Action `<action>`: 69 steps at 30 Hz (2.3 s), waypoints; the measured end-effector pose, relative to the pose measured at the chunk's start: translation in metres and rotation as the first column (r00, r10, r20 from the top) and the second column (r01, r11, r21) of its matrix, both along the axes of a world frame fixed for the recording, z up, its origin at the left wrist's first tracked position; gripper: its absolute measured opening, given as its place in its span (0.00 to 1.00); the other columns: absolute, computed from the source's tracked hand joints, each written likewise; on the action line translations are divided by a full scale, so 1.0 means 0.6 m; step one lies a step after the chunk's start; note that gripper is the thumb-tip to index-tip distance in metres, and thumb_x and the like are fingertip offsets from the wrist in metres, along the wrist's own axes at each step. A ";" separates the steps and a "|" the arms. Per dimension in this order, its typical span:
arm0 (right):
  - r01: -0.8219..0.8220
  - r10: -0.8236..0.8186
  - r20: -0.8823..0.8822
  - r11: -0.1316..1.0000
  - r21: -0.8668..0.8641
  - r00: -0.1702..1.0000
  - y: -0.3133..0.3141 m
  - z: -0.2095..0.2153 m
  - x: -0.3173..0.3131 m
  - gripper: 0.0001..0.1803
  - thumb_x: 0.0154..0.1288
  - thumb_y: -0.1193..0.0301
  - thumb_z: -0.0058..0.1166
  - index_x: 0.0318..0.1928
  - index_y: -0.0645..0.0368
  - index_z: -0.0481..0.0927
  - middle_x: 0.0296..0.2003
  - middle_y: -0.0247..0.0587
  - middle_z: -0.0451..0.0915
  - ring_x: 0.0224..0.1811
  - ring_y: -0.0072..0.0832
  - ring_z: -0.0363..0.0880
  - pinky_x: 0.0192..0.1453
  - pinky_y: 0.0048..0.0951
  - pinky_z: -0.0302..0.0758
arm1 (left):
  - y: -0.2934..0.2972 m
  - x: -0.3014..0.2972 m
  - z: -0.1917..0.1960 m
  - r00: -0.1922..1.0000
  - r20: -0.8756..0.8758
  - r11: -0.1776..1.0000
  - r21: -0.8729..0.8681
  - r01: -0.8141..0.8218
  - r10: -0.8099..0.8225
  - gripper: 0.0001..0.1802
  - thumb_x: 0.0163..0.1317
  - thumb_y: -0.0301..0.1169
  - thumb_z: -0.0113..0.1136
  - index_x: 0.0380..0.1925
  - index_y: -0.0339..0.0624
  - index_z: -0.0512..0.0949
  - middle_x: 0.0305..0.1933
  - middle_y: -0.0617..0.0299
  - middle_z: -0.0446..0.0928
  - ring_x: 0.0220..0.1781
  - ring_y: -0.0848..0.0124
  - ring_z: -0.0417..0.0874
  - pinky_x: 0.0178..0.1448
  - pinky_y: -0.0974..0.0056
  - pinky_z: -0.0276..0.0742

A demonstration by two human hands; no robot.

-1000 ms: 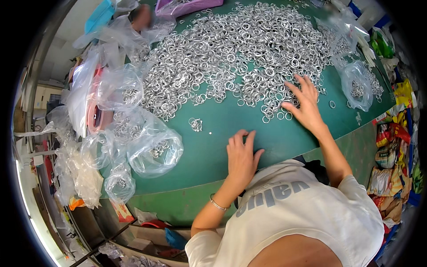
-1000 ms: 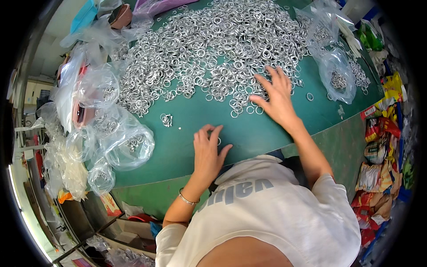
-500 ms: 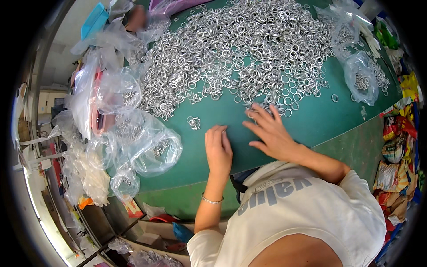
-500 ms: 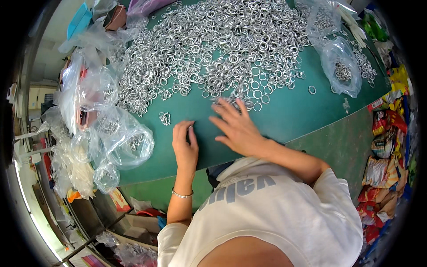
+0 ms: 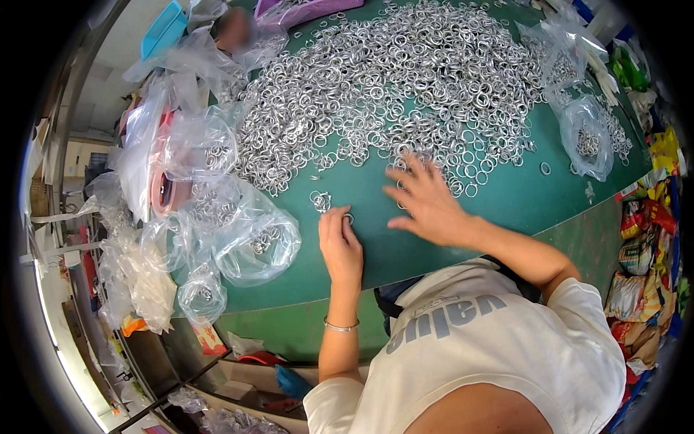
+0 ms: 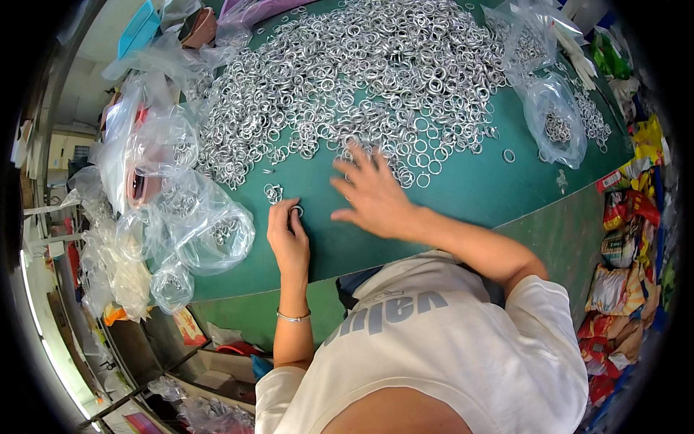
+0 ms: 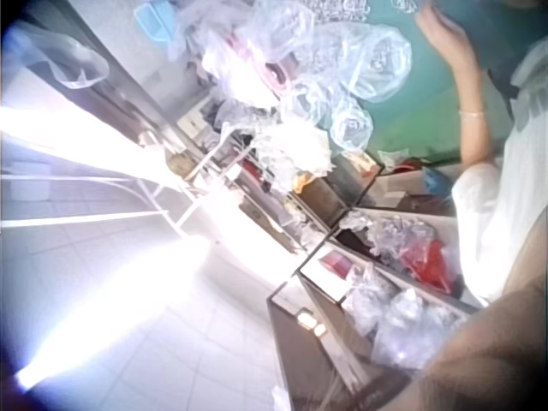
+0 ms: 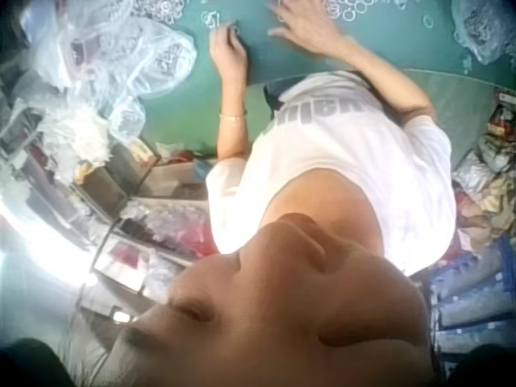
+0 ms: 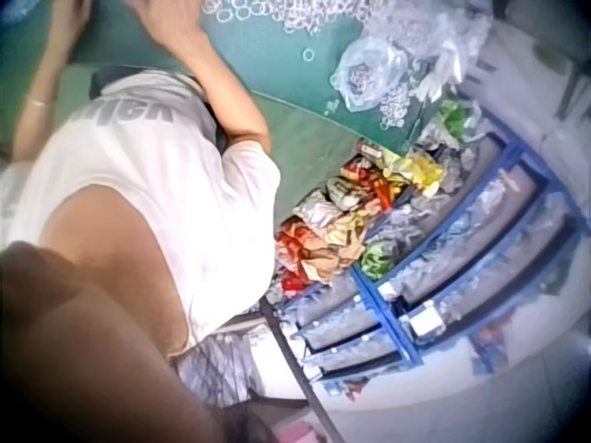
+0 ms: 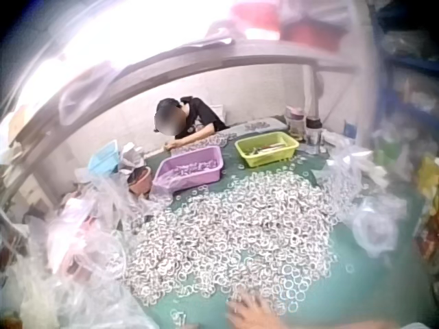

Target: The person picks up metal rings from a large pile on a table, groups them in their palm, and then places them into small plastic bags.

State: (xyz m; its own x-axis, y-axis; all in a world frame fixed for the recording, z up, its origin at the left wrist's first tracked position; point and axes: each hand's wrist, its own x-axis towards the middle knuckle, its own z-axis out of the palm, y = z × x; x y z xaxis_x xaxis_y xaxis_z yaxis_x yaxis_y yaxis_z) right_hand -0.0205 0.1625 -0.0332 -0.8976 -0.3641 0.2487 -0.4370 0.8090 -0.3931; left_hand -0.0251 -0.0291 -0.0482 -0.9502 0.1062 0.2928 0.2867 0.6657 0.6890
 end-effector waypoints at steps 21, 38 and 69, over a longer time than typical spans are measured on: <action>0.301 -0.295 -0.114 0.953 0.033 0.949 0.160 0.003 0.037 0.11 0.51 0.72 0.56 0.37 0.57 0.75 0.51 0.43 0.68 0.59 0.42 0.60 0.61 0.46 0.55 | 0.059 -0.037 0.020 0.890 0.044 0.817 -0.378 0.436 -0.455 0.19 0.56 0.27 0.53 0.49 0.40 0.69 0.57 0.54 0.64 0.60 0.50 0.61 0.61 0.51 0.59; 0.134 -0.146 -0.090 0.982 -0.133 0.985 0.021 -0.016 -0.046 0.09 0.48 0.76 0.56 0.34 0.60 0.75 0.32 0.37 0.72 0.39 0.33 0.66 0.44 0.34 0.60 | 0.043 0.007 0.007 0.923 -0.016 0.911 -0.171 0.376 -0.384 0.12 0.50 0.18 0.54 0.38 0.35 0.72 0.49 0.52 0.68 0.58 0.50 0.64 0.55 0.56 0.65; 0.826 -0.977 -0.068 0.206 -0.524 0.200 0.605 0.070 0.191 0.07 0.54 0.73 0.53 0.33 0.64 0.79 0.28 0.39 0.79 0.28 0.22 0.75 0.35 0.23 0.71 | 0.113 0.009 0.026 0.922 0.098 0.770 -0.521 0.369 -0.375 0.29 0.46 0.36 0.65 0.50 0.42 0.69 0.62 0.52 0.60 0.65 0.45 0.54 0.63 0.44 0.53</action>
